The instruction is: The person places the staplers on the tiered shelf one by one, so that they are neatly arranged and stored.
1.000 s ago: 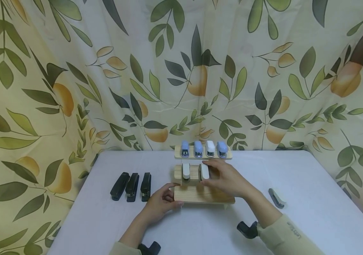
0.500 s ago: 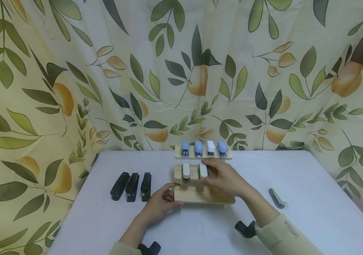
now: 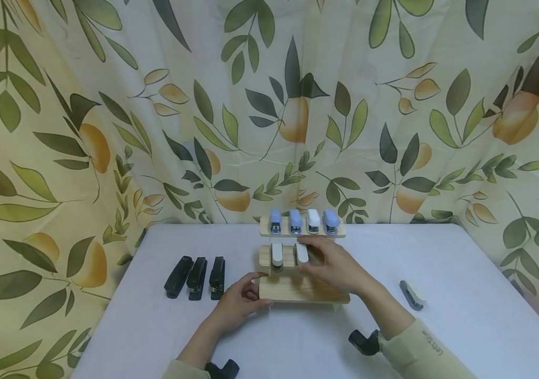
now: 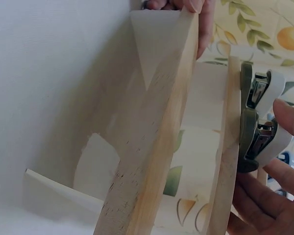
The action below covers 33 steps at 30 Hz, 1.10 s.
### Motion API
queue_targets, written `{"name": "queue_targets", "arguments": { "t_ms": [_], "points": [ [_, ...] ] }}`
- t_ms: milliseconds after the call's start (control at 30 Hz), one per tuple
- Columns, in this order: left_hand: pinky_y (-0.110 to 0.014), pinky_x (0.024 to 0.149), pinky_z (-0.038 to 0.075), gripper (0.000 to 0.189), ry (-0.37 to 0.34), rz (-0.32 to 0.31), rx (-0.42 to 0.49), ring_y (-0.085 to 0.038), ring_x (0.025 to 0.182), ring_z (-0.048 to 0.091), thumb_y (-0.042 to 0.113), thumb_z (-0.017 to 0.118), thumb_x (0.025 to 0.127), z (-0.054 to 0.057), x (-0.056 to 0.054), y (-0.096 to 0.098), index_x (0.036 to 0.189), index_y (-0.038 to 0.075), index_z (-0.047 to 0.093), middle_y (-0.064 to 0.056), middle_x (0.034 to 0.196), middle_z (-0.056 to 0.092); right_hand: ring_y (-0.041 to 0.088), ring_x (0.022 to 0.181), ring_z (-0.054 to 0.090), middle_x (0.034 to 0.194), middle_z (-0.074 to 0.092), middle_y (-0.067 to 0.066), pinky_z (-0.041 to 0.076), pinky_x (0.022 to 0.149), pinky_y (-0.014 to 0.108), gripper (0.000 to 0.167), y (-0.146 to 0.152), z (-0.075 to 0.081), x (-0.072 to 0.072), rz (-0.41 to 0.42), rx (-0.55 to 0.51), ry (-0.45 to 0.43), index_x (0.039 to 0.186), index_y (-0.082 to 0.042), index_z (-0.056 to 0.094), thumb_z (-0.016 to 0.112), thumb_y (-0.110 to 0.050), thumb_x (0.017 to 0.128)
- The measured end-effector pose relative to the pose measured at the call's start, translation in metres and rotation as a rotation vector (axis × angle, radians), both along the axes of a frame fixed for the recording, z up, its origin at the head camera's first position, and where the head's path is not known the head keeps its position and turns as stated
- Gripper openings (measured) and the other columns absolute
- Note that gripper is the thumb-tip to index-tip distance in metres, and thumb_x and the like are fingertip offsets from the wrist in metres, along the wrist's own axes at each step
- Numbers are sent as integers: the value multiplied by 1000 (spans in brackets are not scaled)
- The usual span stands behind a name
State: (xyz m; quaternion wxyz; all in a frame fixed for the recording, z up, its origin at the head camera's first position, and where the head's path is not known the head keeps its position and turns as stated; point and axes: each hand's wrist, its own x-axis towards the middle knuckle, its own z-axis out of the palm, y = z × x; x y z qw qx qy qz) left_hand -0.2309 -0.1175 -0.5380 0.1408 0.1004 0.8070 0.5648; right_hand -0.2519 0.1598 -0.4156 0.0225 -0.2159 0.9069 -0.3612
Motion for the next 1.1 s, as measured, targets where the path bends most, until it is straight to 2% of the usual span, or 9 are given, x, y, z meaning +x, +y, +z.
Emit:
{"name": "queue_targets", "arguments": {
  "t_ms": [367, 600, 967, 1100],
  "points": [
    [-28, 82, 52, 64, 10, -1, -1, -17, 97, 62, 45, 84, 85, -1, 0, 1, 142, 39, 56, 2, 105, 68, 42, 149, 41, 157, 50, 13, 32, 120, 63, 70, 5, -1, 2, -18, 8, 14, 150, -15, 53, 81, -38, 90],
    [-27, 82, 52, 64, 11, 0, 1, -17, 96, 62, 44, 85, 85, 0, 0, 0, 142, 37, 56, 2, 105, 68, 39, 149, 42, 157, 51, 9, 30, 120, 63, 70, 11, -3, 3, -42, -19, -10, 149, -18, 54, 84, -36, 88],
    [-28, 83, 51, 67, 3, 5, -5, -17, 97, 61, 45, 85, 84, 0, 1, 0, 144, 33, 56, 2, 106, 68, 39, 146, 45, 154, 53, 9, 32, 118, 65, 66, 32, -5, 8, -57, -39, -8, 145, -19, 57, 82, -40, 88],
    [-28, 83, 52, 66, 6, 6, -7, -17, 97, 62, 45, 85, 84, -1, 0, 0, 143, 35, 56, 2, 106, 68, 37, 141, 51, 153, 54, 9, 37, 115, 64, 65, 40, -5, 12, -56, -29, 15, 145, -17, 57, 81, -41, 90]
  ]
}}
